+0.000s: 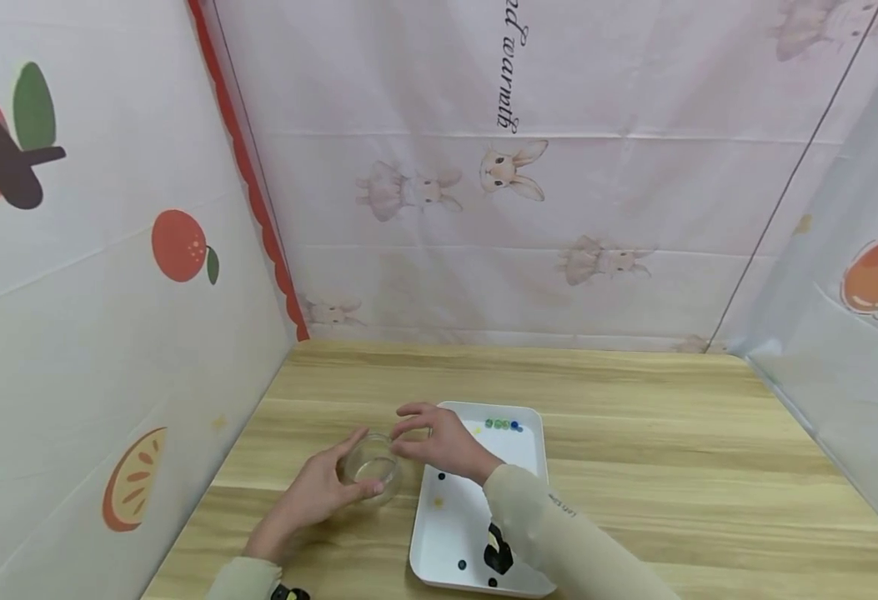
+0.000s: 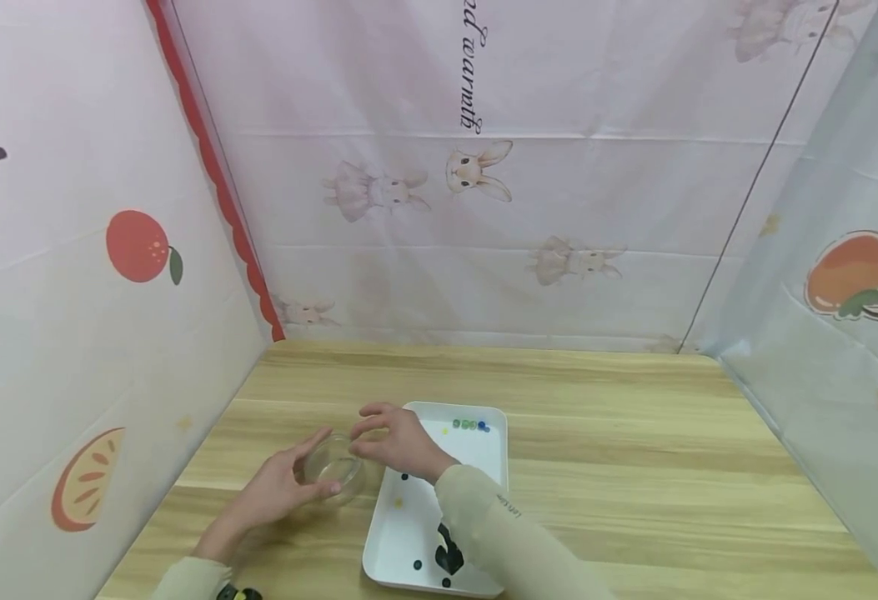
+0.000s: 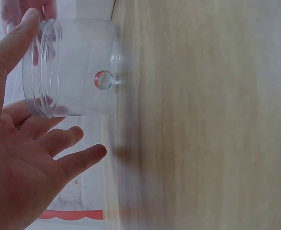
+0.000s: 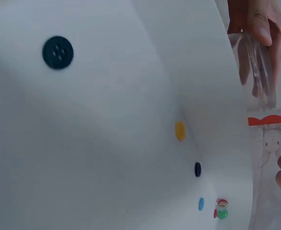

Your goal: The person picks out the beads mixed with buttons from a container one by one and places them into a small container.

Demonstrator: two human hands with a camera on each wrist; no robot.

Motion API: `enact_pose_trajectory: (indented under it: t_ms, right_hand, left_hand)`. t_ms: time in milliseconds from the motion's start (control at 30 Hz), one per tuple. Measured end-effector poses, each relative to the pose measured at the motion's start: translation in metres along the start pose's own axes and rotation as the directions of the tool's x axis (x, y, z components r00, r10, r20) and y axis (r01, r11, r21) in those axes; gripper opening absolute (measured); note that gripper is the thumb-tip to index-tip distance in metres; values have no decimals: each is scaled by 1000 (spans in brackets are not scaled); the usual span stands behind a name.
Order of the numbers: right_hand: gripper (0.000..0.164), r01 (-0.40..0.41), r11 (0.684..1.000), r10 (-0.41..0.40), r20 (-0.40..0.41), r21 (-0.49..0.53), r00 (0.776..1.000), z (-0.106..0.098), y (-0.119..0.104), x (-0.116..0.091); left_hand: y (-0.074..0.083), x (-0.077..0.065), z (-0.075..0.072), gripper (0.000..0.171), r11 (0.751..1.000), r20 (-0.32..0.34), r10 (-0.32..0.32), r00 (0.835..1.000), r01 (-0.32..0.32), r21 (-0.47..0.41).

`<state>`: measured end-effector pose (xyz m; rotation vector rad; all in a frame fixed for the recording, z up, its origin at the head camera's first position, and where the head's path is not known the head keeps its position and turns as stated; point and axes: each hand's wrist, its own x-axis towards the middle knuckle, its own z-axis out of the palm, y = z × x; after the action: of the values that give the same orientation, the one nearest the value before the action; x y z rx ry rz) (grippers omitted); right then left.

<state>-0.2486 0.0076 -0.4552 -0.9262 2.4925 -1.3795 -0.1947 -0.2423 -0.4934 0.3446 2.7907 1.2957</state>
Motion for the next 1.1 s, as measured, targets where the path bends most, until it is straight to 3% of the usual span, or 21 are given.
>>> enact_pose_trajectory:
  t_ms: [233, 467, 767, 1100]
  right_hand:
    - [23, -14, 1000, 14, -9, 6, 1000, 14, 1, 1]
    - [29, -38, 997, 40, -42, 60, 998, 7, -3, 0]
    - [26, -83, 994, 92, -126, 70, 988, -23, 13, -4]
    - [26, -149, 986, 166, -291, 79, 942, -67, 38, -14]
  left_hand:
    - [0, -2, 0, 101, 1000, 8, -12, 1000, 12, -12]
    - [2, -3, 0, 102, 1000, 5, 4, 1000, -4, -3]
    - [4, -3, -1, 103, 1000, 7, 9, 1000, -9, 10]
    - [5, -3, -3, 103, 1000, 5, 14, 1000, -14, 2]
